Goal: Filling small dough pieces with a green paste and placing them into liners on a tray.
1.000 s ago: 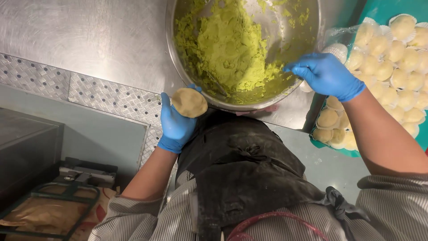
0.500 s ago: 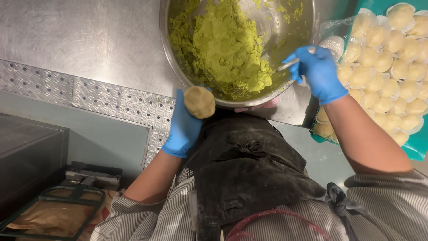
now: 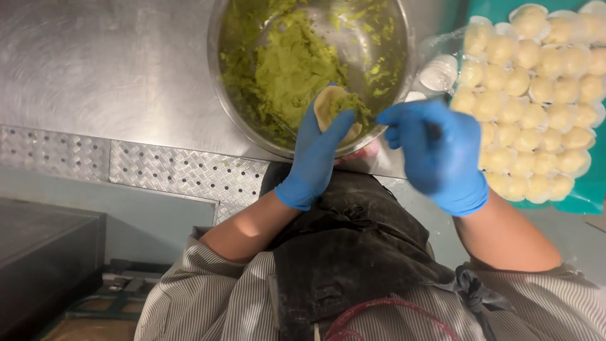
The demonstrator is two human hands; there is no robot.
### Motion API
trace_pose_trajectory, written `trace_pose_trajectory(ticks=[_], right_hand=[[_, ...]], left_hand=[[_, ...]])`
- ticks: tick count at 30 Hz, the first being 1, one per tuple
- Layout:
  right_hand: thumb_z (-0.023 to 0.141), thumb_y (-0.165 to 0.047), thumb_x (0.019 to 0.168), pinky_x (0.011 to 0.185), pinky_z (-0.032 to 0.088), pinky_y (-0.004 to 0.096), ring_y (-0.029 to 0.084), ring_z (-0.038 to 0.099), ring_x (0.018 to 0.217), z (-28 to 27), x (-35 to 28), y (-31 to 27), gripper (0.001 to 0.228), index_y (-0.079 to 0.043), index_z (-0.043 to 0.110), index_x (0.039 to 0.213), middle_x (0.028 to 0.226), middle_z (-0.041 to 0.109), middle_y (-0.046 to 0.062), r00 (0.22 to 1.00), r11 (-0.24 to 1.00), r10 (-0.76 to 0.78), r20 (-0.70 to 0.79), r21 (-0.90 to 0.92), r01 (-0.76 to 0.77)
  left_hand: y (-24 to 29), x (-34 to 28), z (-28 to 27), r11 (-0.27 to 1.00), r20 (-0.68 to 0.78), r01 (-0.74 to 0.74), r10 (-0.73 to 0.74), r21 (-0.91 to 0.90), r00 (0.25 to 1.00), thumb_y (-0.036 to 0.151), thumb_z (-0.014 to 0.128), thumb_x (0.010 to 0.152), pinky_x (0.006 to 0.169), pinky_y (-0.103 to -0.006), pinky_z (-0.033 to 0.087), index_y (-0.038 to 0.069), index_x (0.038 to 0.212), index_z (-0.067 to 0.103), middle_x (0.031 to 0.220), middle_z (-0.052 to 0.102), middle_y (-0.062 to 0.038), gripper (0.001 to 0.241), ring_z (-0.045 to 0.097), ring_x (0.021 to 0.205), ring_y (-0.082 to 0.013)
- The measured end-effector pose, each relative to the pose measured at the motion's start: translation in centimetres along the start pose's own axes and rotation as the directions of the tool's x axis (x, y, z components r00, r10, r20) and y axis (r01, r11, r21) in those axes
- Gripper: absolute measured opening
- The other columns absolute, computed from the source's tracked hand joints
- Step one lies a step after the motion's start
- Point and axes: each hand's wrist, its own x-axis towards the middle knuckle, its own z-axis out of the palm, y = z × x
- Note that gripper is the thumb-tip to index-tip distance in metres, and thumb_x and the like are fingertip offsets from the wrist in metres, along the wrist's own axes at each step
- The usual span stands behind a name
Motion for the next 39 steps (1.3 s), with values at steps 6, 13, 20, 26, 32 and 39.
trace_pose_trajectory(ticks=[6,13,20,26,32,39], right_hand=[[0.062,0.015,0.091,0.053,0.037,0.029,0.017,0.043,0.051,-0.4,-1.6,-2.0,0.015,0.005,0.07,0.099,0.071,0.063,0.007,0.989,0.967,-0.147,0.033,-0.204,0.151],[0.047,0.022,0.1,0.064,0.051,0.027,0.019,0.062,0.066,-0.2,-2.9,-2.0,0.017,0.01,0.058,0.1,0.092,0.069,0.017,0.994,0.996,-0.068,-0.083,-0.058,0.063],[0.04,0.017,0.105,0.062,0.05,0.027,0.019,0.06,0.064,-0.3,-2.5,-2.9,0.017,0.013,0.057,0.103,0.086,0.067,0.019,0.99,1.0,0.015,-0.141,-0.012,-0.017],[0.044,0.0,0.117,0.061,0.051,0.025,0.016,0.059,0.067,-0.3,-2.2,-3.4,0.011,0.009,0.05,0.112,0.099,0.066,0.018,0.978,0.987,0.131,-0.16,0.112,-0.114],[0.041,0.0,0.116,0.058,0.046,0.023,0.014,0.056,0.06,-0.2,-2.5,-3.7,0.02,0.008,0.055,0.104,0.074,0.06,0.011,0.983,0.993,0.118,-0.142,0.032,-0.114],[0.039,0.003,0.115,0.056,0.049,0.024,0.016,0.057,0.061,-0.3,-2.8,-3.9,0.018,0.008,0.052,0.103,0.084,0.063,0.015,0.977,0.989,0.146,-0.156,0.045,-0.141]], left_hand=[[-1.8,1.0,1.1,0.997,-0.001,-0.074,0.074,-0.02,0.997,0.019,0.071,0.089,0.091,-0.0316,0.055,0.003,0.136,0.055,0.12,0.065,-0.012,0.053,0.064,0.102,-0.0195],[-1.6,0.1,2.0,0.989,0.028,-0.016,0.021,-0.147,0.999,0.017,0.071,0.092,0.075,-0.0288,0.057,0.007,0.135,0.057,0.11,0.063,-0.009,0.046,0.061,0.082,-0.0132],[-1.9,0.4,1.5,0.998,-0.035,-0.006,0.004,-0.057,0.999,0.026,0.069,0.089,0.076,-0.0283,0.06,0.001,0.138,0.056,0.11,0.065,-0.013,0.056,0.065,0.088,-0.0168],[-2.1,0.0,1.5,0.938,0.145,-0.224,0.191,0.264,0.971,0.02,0.074,0.084,0.111,-0.0367,0.049,0.002,0.155,0.035,0.141,0.057,-0.015,0.083,0.061,0.125,-0.0239],[-3.5,0.9,0.7,0.977,0.131,-0.194,0.182,0.084,0.974,0.011,0.075,0.086,0.105,-0.032,0.051,0.002,0.151,0.045,0.132,0.062,-0.011,0.072,0.062,0.114,-0.0182],[-3.8,1.0,0.2,0.99,0.165,-0.144,0.141,0.006,0.976,0.012,0.073,0.09,0.103,-0.0315,0.053,0.002,0.146,0.051,0.129,0.065,-0.01,0.062,0.064,0.112,-0.0175]])
